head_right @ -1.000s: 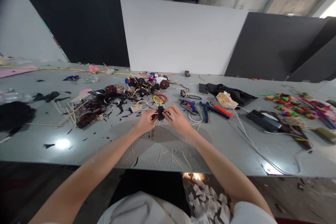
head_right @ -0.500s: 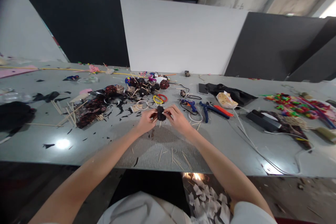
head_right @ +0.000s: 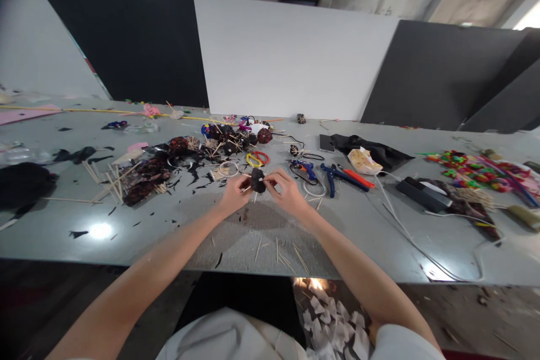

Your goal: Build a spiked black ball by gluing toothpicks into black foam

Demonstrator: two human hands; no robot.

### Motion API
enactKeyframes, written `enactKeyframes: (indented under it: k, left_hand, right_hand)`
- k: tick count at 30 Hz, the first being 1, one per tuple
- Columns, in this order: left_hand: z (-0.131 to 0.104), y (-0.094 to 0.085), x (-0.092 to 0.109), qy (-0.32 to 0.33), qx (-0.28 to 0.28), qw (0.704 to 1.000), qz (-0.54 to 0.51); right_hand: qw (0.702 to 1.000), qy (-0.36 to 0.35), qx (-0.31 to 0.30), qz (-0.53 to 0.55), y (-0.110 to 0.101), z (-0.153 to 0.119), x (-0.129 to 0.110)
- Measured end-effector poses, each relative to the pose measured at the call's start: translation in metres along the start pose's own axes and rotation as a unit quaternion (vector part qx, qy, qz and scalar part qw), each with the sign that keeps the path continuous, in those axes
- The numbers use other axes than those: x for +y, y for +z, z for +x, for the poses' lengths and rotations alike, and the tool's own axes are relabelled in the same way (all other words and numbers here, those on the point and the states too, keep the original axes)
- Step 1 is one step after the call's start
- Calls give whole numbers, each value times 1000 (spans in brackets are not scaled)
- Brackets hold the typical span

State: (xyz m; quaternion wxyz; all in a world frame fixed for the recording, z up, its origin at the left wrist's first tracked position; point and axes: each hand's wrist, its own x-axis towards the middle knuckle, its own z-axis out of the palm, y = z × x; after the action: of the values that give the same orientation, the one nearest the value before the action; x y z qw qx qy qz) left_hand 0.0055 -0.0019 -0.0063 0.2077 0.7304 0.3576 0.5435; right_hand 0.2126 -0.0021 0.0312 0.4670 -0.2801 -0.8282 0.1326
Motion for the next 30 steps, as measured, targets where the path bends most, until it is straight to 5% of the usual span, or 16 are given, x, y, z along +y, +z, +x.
enactKeyframes:
  k: [30]
  left_hand:
    - [0,-3,8,39,22,996,78]
  right_hand:
    - [977,165,65,119,18,-4,-8]
